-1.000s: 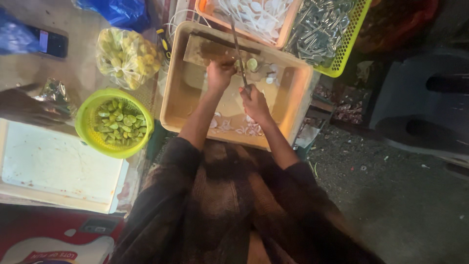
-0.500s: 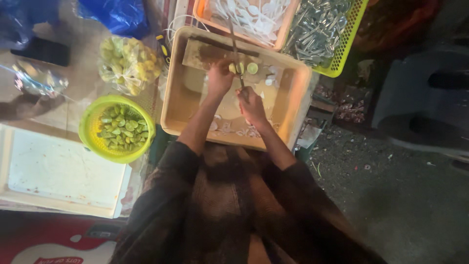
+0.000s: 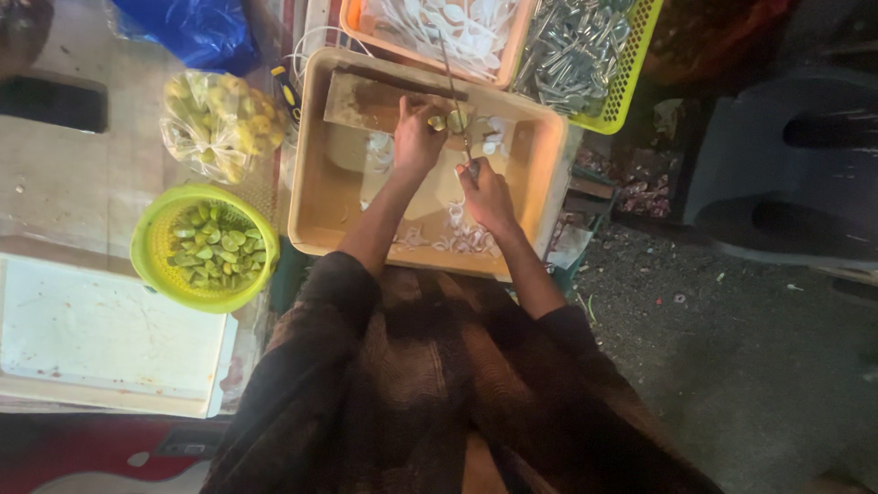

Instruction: The person uses a knife to slice green fruits and white vegetables on a wooden cutting board. The sliced pieces are placed into a yellow bowl and a plastic container.

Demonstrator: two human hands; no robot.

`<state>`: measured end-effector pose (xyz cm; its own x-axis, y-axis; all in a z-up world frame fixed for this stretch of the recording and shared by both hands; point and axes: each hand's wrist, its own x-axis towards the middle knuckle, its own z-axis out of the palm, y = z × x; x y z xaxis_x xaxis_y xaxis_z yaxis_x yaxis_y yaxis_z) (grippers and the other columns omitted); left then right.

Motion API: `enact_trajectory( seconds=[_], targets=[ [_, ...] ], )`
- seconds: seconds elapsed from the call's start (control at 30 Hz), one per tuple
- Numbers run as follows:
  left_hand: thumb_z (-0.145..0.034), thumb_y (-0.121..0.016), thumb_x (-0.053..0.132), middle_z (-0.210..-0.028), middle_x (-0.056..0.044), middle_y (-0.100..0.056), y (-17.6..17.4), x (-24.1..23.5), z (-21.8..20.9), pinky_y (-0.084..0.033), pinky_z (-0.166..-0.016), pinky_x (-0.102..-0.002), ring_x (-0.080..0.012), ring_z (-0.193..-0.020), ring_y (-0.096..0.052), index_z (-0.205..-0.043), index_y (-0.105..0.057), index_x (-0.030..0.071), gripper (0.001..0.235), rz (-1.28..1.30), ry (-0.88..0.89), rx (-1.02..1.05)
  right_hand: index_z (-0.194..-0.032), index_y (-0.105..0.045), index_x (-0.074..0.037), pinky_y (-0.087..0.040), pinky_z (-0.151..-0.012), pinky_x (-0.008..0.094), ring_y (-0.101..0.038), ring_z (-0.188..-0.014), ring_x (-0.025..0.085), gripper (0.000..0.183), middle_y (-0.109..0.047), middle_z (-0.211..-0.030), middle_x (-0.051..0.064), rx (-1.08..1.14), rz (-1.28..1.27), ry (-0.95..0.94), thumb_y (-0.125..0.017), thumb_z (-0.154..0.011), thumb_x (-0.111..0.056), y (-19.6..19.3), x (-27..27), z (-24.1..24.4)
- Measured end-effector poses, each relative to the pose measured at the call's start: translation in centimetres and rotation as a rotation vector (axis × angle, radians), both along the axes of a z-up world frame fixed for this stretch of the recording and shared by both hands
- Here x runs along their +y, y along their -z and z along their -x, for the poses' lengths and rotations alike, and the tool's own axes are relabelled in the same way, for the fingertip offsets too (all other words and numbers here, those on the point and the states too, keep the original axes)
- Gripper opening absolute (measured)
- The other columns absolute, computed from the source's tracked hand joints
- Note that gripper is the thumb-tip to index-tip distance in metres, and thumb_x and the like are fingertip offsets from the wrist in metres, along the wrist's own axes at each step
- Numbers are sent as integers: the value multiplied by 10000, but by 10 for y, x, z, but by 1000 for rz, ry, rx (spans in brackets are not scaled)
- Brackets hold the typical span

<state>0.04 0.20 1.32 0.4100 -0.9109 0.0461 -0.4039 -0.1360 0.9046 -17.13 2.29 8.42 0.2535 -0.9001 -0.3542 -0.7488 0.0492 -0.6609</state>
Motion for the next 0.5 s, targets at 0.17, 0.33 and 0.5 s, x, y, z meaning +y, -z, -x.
enact_trajectory(
  seconds=[0.17, 0.33, 0.5],
  targets=[
    [-743, -790, 90, -1221, -93, -576, -6, -2, 6, -583, -805, -411, -274, -929, -701, -1000, -770, 150, 265, -96, -10, 130, -1061, -646, -7, -521, -676, 472, -697, -794, 391, 372, -717, -803, 183, 69, 141, -59, -642, -1026, -377, 11, -2, 8],
    [-775, -774, 60, -1212, -88, -593, -5, -7, 13, -574, -781, -427, -283, -933, -702, -1003, -794, 163, 250, -50, -49, 28, -1012, -585, 6, -468, -466, 356, -597, -477, 174, 399, -597, -620, 86, -157, -239, 98, -593, -1036, -393, 2, -1, 12],
    [-802, -781, 101, -1200, -87, -583, -8, -13, 9, -586, -776, -395, -238, -870, -729, -958, -768, 142, 162, -63, -6, 112, -1037, -590, -33, -440, -428, 310, -558, -437, 132, 355, -572, -574, 45, -221, -205, 95, -585, -1030, -388, -5, -4, 5]
  ],
)
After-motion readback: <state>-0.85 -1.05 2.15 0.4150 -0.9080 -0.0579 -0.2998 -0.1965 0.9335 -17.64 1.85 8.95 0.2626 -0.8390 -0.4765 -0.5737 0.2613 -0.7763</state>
